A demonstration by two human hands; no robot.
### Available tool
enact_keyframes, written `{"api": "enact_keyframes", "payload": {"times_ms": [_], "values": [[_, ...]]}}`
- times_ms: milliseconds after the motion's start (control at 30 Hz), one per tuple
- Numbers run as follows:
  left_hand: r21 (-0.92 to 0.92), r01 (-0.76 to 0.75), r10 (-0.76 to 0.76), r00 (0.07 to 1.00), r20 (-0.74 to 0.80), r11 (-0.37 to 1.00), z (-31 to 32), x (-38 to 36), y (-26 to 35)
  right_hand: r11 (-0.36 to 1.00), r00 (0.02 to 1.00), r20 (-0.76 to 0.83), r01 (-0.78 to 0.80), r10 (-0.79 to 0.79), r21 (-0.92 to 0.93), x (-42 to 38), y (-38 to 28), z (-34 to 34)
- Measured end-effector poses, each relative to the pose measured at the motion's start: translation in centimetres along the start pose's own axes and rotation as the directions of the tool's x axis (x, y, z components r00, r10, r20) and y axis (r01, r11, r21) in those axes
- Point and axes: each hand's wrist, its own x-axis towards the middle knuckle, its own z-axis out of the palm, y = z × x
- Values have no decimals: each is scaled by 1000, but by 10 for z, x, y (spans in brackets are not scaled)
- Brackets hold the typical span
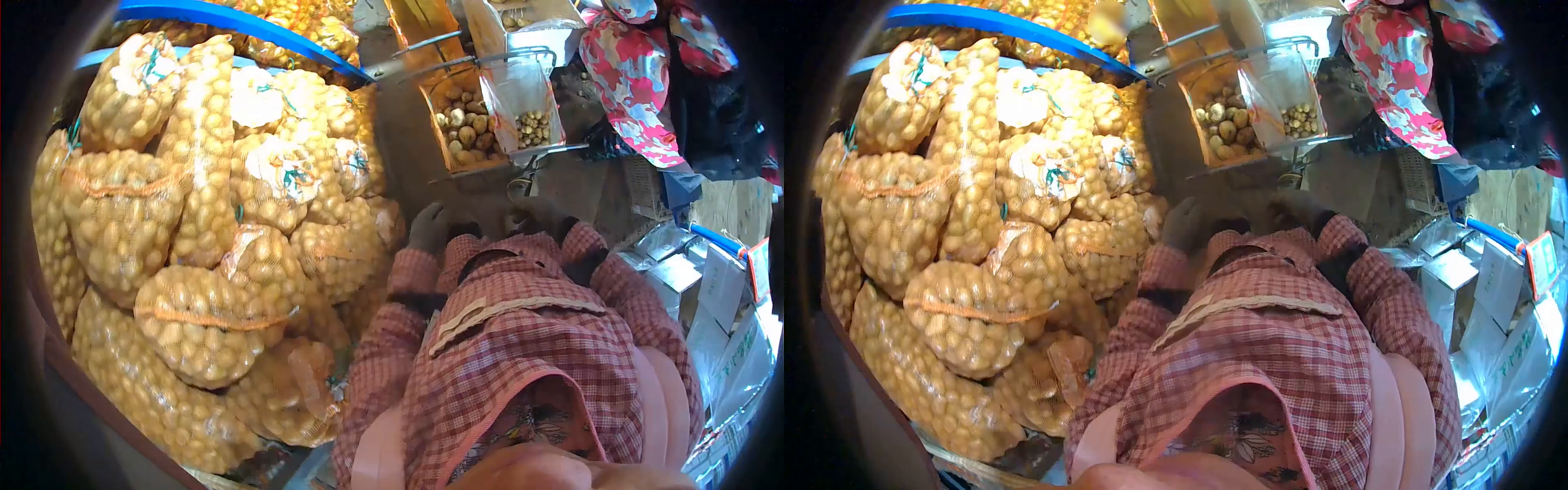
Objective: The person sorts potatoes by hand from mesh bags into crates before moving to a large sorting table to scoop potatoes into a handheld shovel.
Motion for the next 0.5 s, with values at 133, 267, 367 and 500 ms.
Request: {"api": "enact_keyframes", "payload": {"times_ms": [133, 267, 367, 500], "values": [[351, -120, 47, 977, 210, 929, 25, 105, 74, 988, 992, -100, -60, 75, 145, 3, -3, 0], [625, -344, -1, 875, 483, 701, 47, 224, 82, 956, 969, -230, -23, 94, 294, 10, 11, 9], [659, -566, 116, 795, 596, 496, 57, 271, 77, 907, 940, -339, 116, 31, 405, -8, 5, 30], [633, -710, 165, 695, 700, 307, 47, 325, 107, 851, 901, -422, 141, 102, 506, -1, 9, 69]]}}
